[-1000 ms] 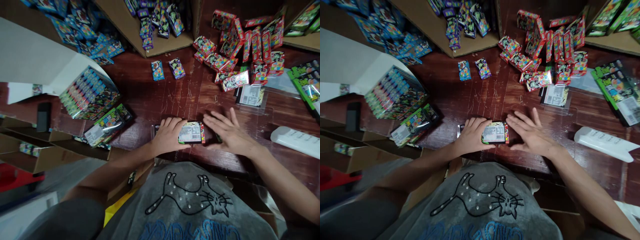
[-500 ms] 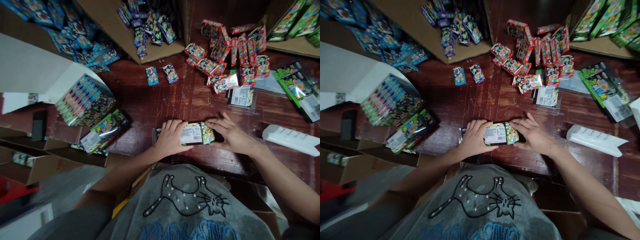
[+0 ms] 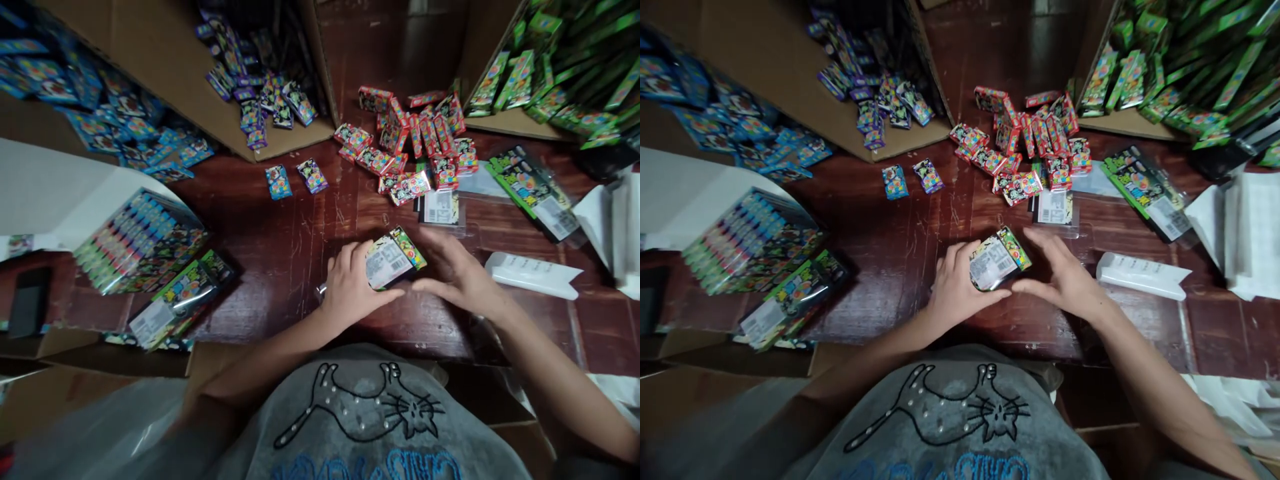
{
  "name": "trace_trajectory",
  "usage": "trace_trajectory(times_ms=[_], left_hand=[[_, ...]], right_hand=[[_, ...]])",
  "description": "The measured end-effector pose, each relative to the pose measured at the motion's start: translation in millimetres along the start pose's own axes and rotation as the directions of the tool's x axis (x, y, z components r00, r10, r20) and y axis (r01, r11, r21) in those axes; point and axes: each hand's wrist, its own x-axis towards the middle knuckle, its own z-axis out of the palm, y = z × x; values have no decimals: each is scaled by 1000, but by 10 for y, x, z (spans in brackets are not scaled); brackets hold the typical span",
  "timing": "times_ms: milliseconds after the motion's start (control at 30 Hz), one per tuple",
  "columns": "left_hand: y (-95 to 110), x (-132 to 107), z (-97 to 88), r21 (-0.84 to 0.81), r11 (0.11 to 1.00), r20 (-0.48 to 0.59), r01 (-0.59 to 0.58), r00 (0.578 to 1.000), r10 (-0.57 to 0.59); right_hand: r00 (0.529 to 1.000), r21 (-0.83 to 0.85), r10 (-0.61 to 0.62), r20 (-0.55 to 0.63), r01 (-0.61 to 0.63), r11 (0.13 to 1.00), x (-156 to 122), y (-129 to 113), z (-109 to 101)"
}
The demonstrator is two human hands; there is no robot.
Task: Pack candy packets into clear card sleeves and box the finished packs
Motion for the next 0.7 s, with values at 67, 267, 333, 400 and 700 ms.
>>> trace_trajectory(times_ms=[67, 267, 333, 400, 700], left_hand=[[116, 62, 72, -193, 981, 0, 7, 1000, -7], [158, 127, 266, -650, 755, 200, 84, 978, 63], [127, 134, 305, -695, 706, 297, 141, 949, 103], [109, 153, 333, -724, 666, 345, 180, 930, 124], [186, 363, 310, -747, 629, 349, 214, 932, 98]], right_hand=[[983, 172, 126, -133, -102, 980, -88, 10, 10], [945, 260, 294, -146, -250, 933, -398, 123, 16], [918, 311, 339, -205, -267, 912, -516, 115, 85], [859, 399, 399, -322, -259, 880, -622, 76, 210], [802, 417, 479, -356, -323, 850, -804, -51, 333]])
